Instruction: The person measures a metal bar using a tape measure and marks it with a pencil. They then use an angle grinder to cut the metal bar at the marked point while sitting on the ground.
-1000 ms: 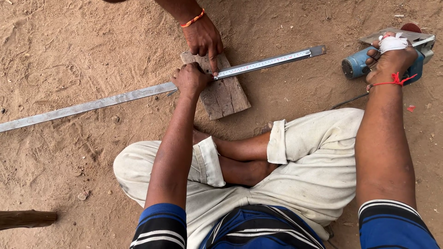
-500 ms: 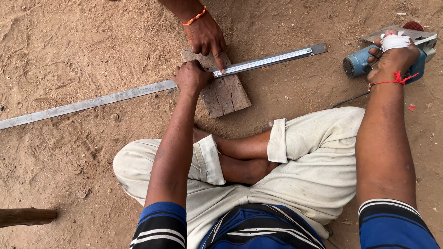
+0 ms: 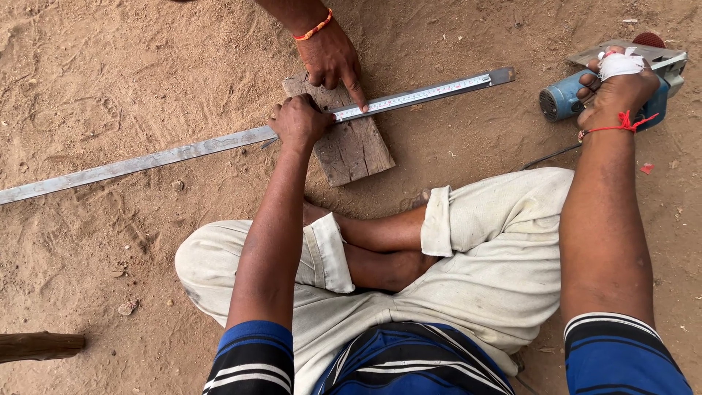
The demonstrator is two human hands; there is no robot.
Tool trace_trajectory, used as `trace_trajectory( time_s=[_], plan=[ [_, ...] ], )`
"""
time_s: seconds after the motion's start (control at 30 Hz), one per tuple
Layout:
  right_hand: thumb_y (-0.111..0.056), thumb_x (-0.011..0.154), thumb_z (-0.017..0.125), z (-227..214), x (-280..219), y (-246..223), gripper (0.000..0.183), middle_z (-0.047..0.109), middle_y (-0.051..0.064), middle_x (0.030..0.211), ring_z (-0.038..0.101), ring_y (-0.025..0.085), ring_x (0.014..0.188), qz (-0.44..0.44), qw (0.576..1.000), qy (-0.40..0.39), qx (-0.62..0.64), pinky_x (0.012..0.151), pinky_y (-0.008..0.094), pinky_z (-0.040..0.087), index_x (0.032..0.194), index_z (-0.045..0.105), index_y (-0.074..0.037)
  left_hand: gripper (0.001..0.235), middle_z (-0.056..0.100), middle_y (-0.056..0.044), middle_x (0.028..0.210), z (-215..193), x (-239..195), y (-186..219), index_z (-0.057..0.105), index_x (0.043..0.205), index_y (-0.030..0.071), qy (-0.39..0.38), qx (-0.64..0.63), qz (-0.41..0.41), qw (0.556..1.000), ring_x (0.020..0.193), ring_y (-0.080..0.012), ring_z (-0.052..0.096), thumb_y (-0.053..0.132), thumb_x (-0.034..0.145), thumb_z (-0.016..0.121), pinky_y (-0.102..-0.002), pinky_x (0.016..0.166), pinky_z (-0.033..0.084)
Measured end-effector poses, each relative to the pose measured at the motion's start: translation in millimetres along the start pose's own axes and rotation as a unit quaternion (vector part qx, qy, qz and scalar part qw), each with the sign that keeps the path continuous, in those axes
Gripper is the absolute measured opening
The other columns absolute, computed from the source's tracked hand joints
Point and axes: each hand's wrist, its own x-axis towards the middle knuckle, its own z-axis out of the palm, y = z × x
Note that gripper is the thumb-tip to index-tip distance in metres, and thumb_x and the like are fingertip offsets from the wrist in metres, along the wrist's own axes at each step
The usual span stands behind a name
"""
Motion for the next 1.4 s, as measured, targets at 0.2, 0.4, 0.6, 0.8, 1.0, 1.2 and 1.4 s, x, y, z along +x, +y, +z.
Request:
trace_trajectory(
  time_s=[0.2, 0.4, 0.6, 0.8, 1.0, 1.2, 1.4],
  plan=[
    [-0.017, 0.1, 0.072, -0.4, -1.0, -0.9, 0.016, 0.076, 0.008, 0.082, 0.069, 0.015, 0.055, -0.002, 1.0, 0.004, 0.001, 0.041, 0.027, 0.049, 0.111, 0.068, -0.005, 0.056, 0.067, -0.006, 0.114, -0.5, -2.4, 0.5, 0.074, 0.111, 0.02, 0.006, -0.004, 0.008, 1.0, 0.115, -0.0292, 0.053, 0.059, 0.073, 0.087, -0.048, 0.097, 0.041],
    [-0.017, 0.097, 0.073, 0.1, -0.3, -1.6, 0.017, 0.075, 0.008, 0.079, 0.067, 0.015, 0.052, 0.003, 1.0, 0.003, 0.005, 0.04, 0.027, 0.046, 0.108, 0.069, -0.005, 0.058, 0.067, -0.007, 0.114, -1.6, -1.8, 1.6, 0.073, 0.112, 0.02, 0.004, 0.0, 0.005, 1.0, 0.116, -0.0295, 0.054, 0.059, 0.072, 0.088, -0.049, 0.098, 0.042],
    [-0.017, 0.096, 0.076, 0.2, -0.8, -1.0, 0.018, 0.075, 0.009, 0.08, 0.068, 0.015, 0.053, 0.001, 1.0, 0.002, 0.006, 0.04, 0.027, 0.048, 0.107, 0.07, -0.004, 0.054, 0.068, -0.007, 0.115, -3.3, -2.0, 1.0, 0.073, 0.112, 0.02, -0.002, 0.002, 0.005, 1.0, 0.119, -0.0306, 0.053, 0.058, 0.075, 0.086, -0.05, 0.101, 0.042],
    [-0.018, 0.095, 0.076, 1.2, -2.4, -2.1, 0.017, 0.076, 0.008, 0.079, 0.067, 0.014, 0.052, 0.004, 1.0, 0.006, 0.004, 0.04, 0.027, 0.047, 0.104, 0.07, -0.004, 0.058, 0.068, -0.008, 0.116, -1.6, -1.9, 0.5, 0.072, 0.113, 0.02, 0.005, 0.003, 0.009, 1.0, 0.118, -0.0315, 0.053, 0.06, 0.074, 0.087, -0.051, 0.102, 0.04],
    [-0.02, 0.095, 0.076, 2.0, -2.5, -2.7, 0.018, 0.075, 0.008, 0.079, 0.067, 0.014, 0.051, 0.006, 1.0, 0.013, -0.007, 0.039, 0.027, 0.046, 0.102, 0.071, -0.004, 0.057, 0.069, -0.007, 0.113, 0.4, -0.4, -0.4, 0.073, 0.111, 0.02, 0.008, -0.002, 0.009, 1.0, 0.118, -0.0316, 0.053, 0.06, 0.073, 0.088, -0.05, 0.102, 0.04],
    [-0.022, 0.096, 0.075, 2.6, -0.8, -0.9, 0.019, 0.076, 0.008, 0.079, 0.066, 0.014, 0.05, 0.013, 1.0, 0.015, -0.011, 0.039, 0.026, 0.047, 0.103, 0.072, -0.004, 0.055, 0.07, -0.007, 0.112, 0.4, -1.3, -1.7, 0.074, 0.107, 0.02, 0.022, -0.008, 0.014, 1.0, 0.116, -0.0305, 0.054, 0.059, 0.072, 0.089, -0.049, 0.1, 0.04],
    [-0.02, 0.095, 0.075, 1.3, 1.5, 1.5, 0.018, 0.075, 0.008, 0.08, 0.066, 0.014, 0.052, 0.005, 1.0, 0.006, 0.0, 0.04, 0.027, 0.047, 0.104, 0.073, -0.004, 0.056, 0.07, -0.007, 0.114, 2.4, 1.3, -3.0, 0.074, 0.108, 0.02, 0.019, -0.009, 0.018, 1.0, 0.117, -0.0312, 0.054, 0.06, 0.072, 0.089, -0.051, 0.103, 0.039]
  ],
)
